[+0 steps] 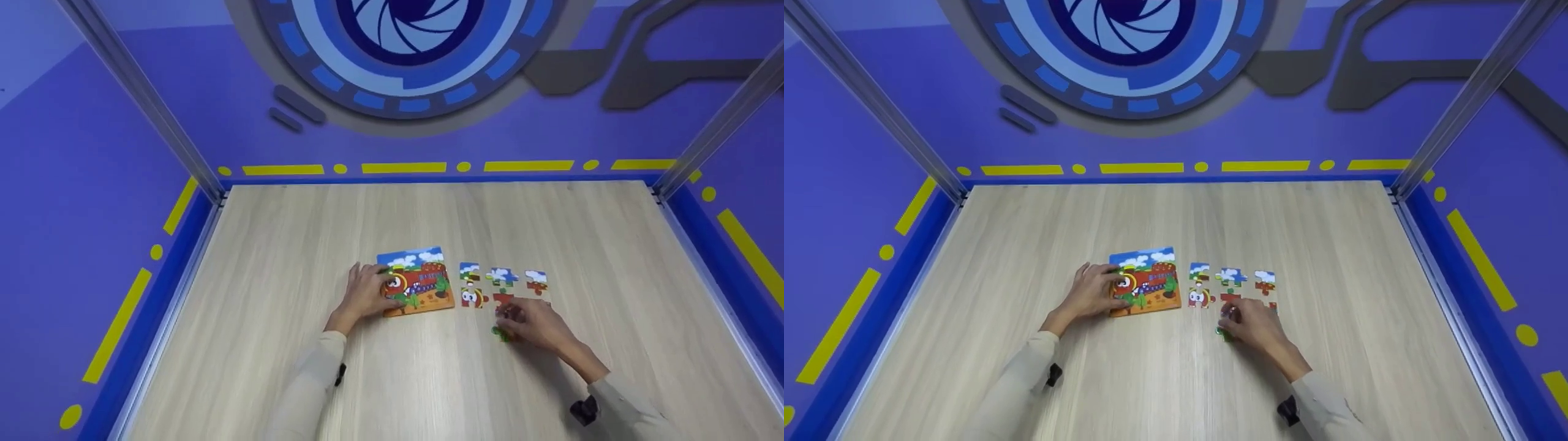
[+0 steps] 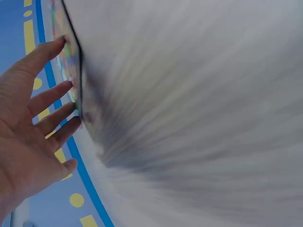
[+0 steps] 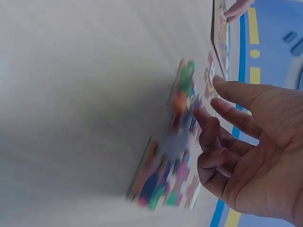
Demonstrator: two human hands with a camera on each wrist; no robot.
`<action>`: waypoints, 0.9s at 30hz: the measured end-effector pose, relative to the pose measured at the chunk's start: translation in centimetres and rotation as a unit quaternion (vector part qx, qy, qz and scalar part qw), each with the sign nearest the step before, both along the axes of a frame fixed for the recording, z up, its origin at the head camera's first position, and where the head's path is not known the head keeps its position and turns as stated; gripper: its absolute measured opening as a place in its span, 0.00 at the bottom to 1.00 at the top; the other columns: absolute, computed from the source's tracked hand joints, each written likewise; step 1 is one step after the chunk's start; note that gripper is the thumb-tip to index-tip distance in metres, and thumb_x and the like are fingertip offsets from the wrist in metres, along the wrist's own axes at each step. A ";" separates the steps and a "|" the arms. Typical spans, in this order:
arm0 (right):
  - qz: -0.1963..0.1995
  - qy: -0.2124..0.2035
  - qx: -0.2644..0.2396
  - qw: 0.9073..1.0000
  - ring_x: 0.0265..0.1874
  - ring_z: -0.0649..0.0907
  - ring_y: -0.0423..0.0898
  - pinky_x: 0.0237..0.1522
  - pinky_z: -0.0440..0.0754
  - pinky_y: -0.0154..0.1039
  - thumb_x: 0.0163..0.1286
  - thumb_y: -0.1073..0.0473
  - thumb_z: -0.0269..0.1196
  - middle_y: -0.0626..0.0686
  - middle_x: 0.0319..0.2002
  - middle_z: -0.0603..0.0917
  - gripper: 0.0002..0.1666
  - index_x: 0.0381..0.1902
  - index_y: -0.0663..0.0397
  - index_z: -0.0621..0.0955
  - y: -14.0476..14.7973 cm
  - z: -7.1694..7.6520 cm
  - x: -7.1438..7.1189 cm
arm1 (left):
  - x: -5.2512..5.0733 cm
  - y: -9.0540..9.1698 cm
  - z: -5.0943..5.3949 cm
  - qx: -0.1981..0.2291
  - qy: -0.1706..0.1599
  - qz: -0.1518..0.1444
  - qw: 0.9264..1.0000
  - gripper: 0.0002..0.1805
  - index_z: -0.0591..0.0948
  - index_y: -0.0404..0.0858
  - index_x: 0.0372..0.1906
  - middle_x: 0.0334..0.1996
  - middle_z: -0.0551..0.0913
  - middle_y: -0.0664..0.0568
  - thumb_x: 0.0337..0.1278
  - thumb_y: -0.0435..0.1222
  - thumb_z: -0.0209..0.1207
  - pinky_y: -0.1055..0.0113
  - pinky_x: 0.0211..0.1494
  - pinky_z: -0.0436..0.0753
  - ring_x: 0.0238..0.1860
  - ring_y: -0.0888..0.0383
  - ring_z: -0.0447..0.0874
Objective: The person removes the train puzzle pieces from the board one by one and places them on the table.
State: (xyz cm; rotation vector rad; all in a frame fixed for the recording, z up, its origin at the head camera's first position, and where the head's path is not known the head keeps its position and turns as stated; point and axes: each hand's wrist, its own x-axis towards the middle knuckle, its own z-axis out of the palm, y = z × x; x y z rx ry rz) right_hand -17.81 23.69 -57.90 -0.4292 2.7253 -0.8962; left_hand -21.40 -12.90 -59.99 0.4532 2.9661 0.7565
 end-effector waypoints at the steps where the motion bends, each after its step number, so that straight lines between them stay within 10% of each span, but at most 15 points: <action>1: 0.003 -0.001 -0.003 1.000 0.28 0.77 0.39 0.29 0.73 0.31 0.69 0.56 0.69 0.45 0.32 0.85 0.10 0.46 0.52 0.86 -0.4 0.0 -0.2 | -0.1 -0.1 0.1 0.002 -0.004 -0.003 1.000 0.31 0.86 0.37 0.56 0.66 0.78 0.40 0.51 0.51 0.75 0.32 0.76 0.53 0.67 0.39 0.74; 18: 0.113 0.008 -0.101 0.988 0.34 0.82 0.42 0.35 0.78 0.29 0.70 0.60 0.67 0.54 0.40 0.87 0.13 0.50 0.61 0.86 -9.0 -0.5 -3.4 | -0.1 -2.0 0.4 0.027 -0.059 -0.015 0.998 0.45 0.76 0.34 0.68 0.75 0.68 0.37 0.44 0.47 0.79 0.31 0.78 0.41 0.77 0.37 0.61; 27: 0.120 0.026 -0.097 0.988 0.41 0.84 0.48 0.45 0.83 0.44 0.71 0.59 0.67 0.58 0.45 0.85 0.18 0.55 0.62 0.84 -14.6 -2.4 -4.7 | 0.0 -1.8 0.5 -0.018 -0.033 -0.031 0.999 0.44 0.78 0.35 0.67 0.73 0.70 0.37 0.42 0.48 0.80 0.31 0.77 0.46 0.75 0.38 0.64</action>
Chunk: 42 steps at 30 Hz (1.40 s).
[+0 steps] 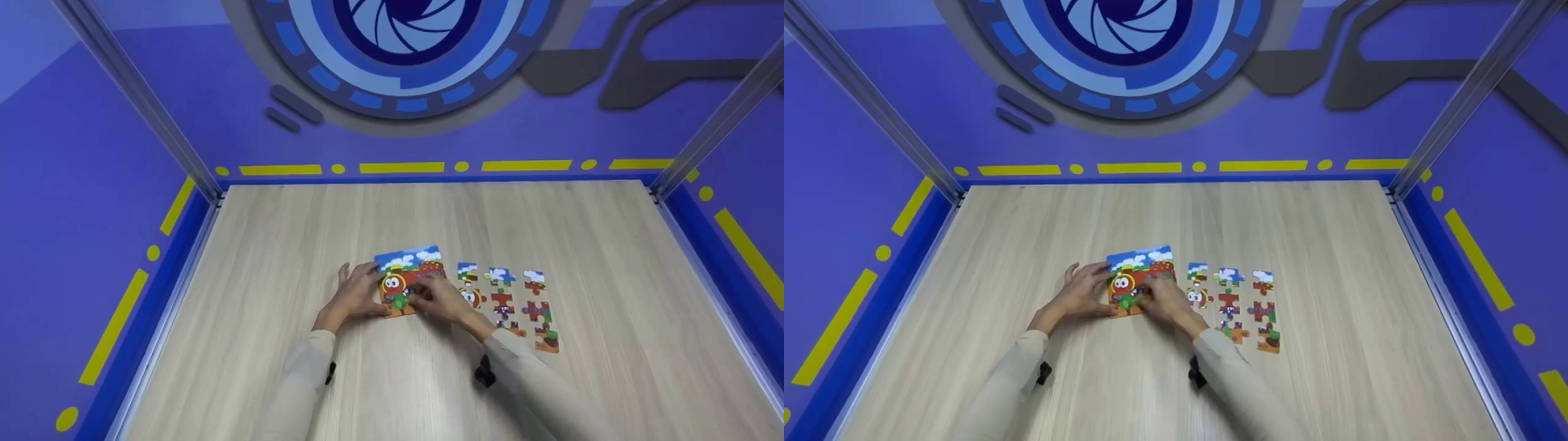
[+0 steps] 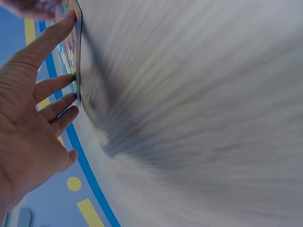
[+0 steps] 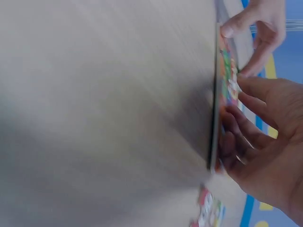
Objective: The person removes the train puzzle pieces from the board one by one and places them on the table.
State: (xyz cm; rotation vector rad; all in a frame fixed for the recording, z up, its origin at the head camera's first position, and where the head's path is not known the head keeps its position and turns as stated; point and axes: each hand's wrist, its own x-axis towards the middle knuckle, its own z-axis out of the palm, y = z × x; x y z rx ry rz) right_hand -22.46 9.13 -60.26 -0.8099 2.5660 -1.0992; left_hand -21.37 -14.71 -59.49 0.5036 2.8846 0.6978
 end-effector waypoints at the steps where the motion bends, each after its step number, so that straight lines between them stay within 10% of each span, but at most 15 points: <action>1: -0.008 0.006 0.008 1.000 0.43 0.83 0.49 0.47 0.83 0.47 0.71 0.57 0.68 0.58 0.47 0.84 0.20 0.56 0.61 0.83 -0.4 -0.1 -0.1 | 0.0 0.1 0.0 -0.001 0.002 -0.003 1.000 0.44 0.78 0.35 0.67 0.73 0.70 0.37 0.43 0.49 0.79 0.31 0.77 0.47 0.75 0.38 0.65; 12: -0.033 0.025 0.075 0.996 0.70 0.71 0.70 0.67 0.70 0.67 0.62 0.53 0.75 0.73 0.71 0.70 0.28 0.59 0.52 0.84 -1.7 -0.5 -0.3 | 0.1 -0.3 -0.7 0.019 0.014 -0.006 1.000 0.45 0.78 0.36 0.66 0.73 0.71 0.39 0.42 0.52 0.79 0.28 0.75 0.47 0.75 0.38 0.65; 23: 0.000 -0.007 0.104 0.995 0.64 0.76 0.63 0.68 0.72 0.62 0.64 0.59 0.73 0.65 0.63 0.75 0.29 0.63 0.51 0.82 -2.6 0.4 -0.5 | 0.1 -0.7 -0.6 0.010 0.015 -0.008 1.000 0.46 0.79 0.37 0.65 0.72 0.72 0.40 0.38 0.54 0.80 0.27 0.74 0.50 0.74 0.35 0.64; 32: 0.031 0.003 0.046 0.998 0.47 0.79 0.55 0.52 0.78 0.54 0.58 0.64 0.76 0.61 0.47 0.83 0.26 0.55 0.59 0.81 -2.5 0.2 -1.3 | 0.4 -0.8 -0.5 0.028 0.006 0.000 1.000 0.43 0.80 0.40 0.64 0.72 0.72 0.40 0.39 0.53 0.80 0.27 0.74 0.49 0.74 0.36 0.64; 42: 0.023 0.013 -0.020 0.999 0.47 0.83 0.55 0.50 0.82 0.52 0.62 0.69 0.72 0.60 0.50 0.83 0.29 0.60 0.58 0.77 -2.1 -0.2 -0.4 | 0.0 -0.6 -0.1 0.007 0.009 0.000 1.000 0.45 0.79 0.39 0.64 0.71 0.73 0.41 0.38 0.53 0.80 0.28 0.75 0.46 0.75 0.37 0.63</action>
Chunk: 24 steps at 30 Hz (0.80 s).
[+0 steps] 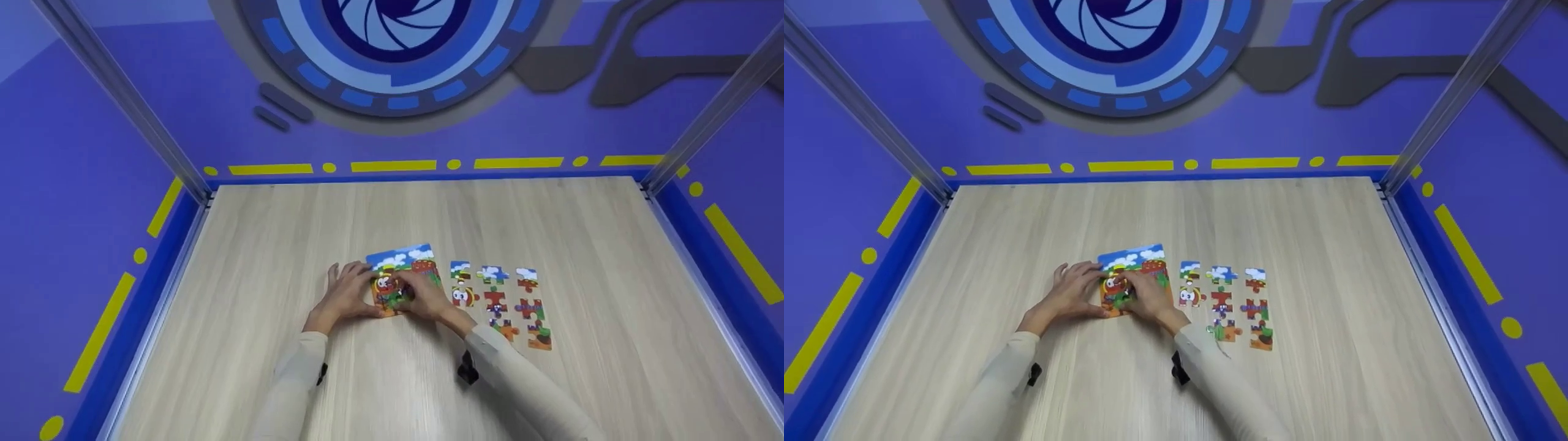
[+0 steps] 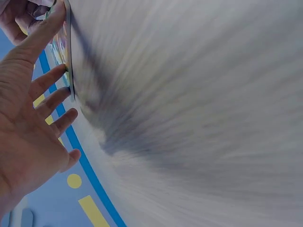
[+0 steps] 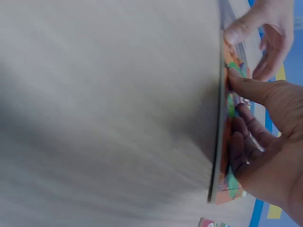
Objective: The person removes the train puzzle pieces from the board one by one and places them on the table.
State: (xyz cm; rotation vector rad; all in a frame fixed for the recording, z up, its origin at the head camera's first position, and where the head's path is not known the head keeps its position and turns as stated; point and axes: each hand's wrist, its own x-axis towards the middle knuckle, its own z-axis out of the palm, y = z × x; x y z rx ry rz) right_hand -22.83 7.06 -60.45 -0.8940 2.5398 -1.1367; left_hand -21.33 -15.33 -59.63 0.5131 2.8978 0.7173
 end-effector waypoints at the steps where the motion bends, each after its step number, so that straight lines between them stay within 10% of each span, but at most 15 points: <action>1: -0.001 -0.001 -0.001 1.000 0.46 0.83 0.53 0.48 0.82 0.49 0.63 0.68 0.72 0.59 0.50 0.84 0.29 0.61 0.57 0.76 0.1 0.0 0.1 | 0.0 0.0 0.1 -0.003 0.001 0.000 1.000 0.45 0.79 0.39 0.64 0.71 0.73 0.41 0.38 0.53 0.80 0.28 0.75 0.46 0.74 0.37 0.63; 24: -0.019 -0.067 -0.080 0.994 0.29 0.79 0.40 0.29 0.75 0.29 0.70 0.71 0.63 0.62 0.37 0.85 0.26 0.65 0.59 0.76 2.3 1.8 0.8 | -0.2 0.9 0.7 -0.070 0.018 0.000 0.997 0.46 0.79 0.40 0.63 0.65 0.75 0.41 0.37 0.56 0.80 0.28 0.75 0.48 0.72 0.36 0.65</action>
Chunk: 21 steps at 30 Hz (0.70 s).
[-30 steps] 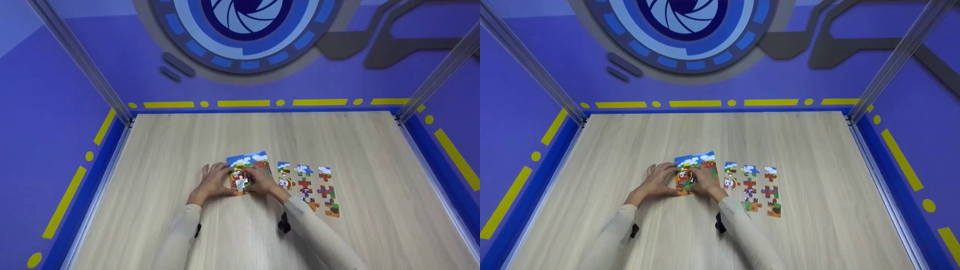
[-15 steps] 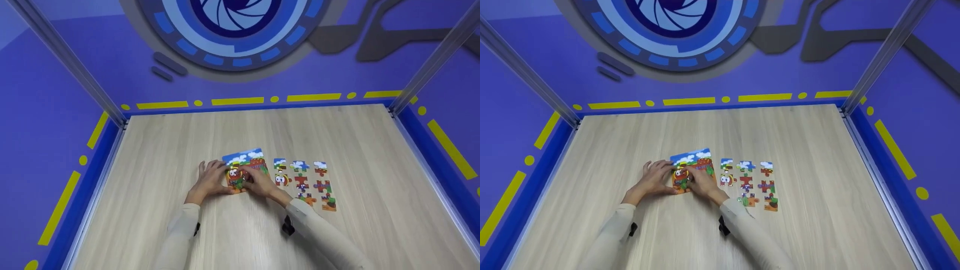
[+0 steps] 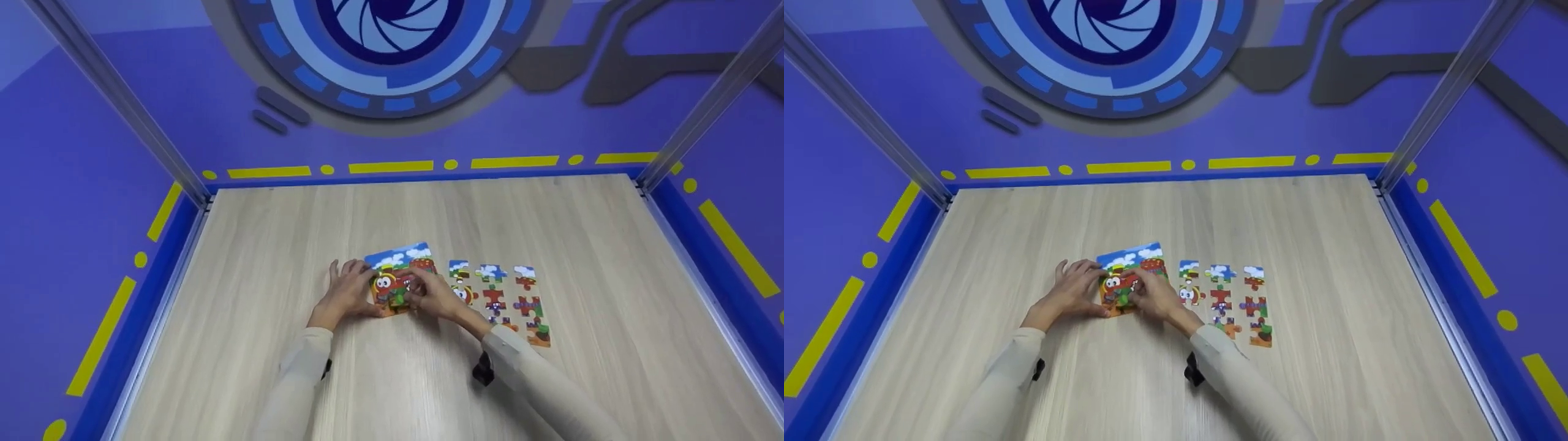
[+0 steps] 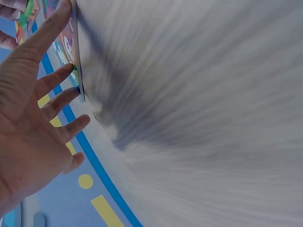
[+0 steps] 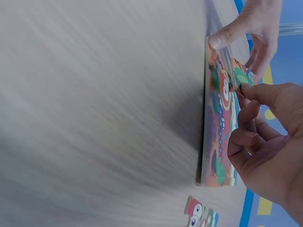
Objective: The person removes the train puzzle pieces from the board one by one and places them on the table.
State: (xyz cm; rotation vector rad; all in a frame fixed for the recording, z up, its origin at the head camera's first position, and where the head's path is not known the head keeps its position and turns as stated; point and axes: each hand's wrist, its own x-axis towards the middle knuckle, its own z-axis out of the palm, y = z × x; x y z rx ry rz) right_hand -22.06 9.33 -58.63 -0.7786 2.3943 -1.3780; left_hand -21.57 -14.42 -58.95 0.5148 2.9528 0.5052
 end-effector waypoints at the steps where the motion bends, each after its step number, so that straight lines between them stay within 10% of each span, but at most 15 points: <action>1: -0.001 0.004 -0.005 1.000 0.28 0.79 0.40 0.29 0.74 0.29 0.69 0.72 0.63 0.63 0.36 0.85 0.26 0.65 0.60 0.76 0.1 0.1 0.0 | 0.0 0.0 0.1 -0.001 0.000 0.000 1.000 0.46 0.79 0.40 0.64 0.65 0.75 0.41 0.37 0.56 0.80 0.28 0.75 0.49 0.72 0.36 0.65; 21: -0.027 -0.040 -0.047 0.998 0.27 0.77 0.37 0.30 0.73 0.29 0.67 0.69 0.66 0.59 0.34 0.83 0.27 0.64 0.64 0.76 2.9 0.7 2.0 | 0.2 0.1 0.0 0.001 -0.016 0.017 1.000 0.48 0.77 0.40 0.66 0.67 0.73 0.40 0.37 0.56 0.80 0.28 0.75 0.49 0.73 0.36 0.64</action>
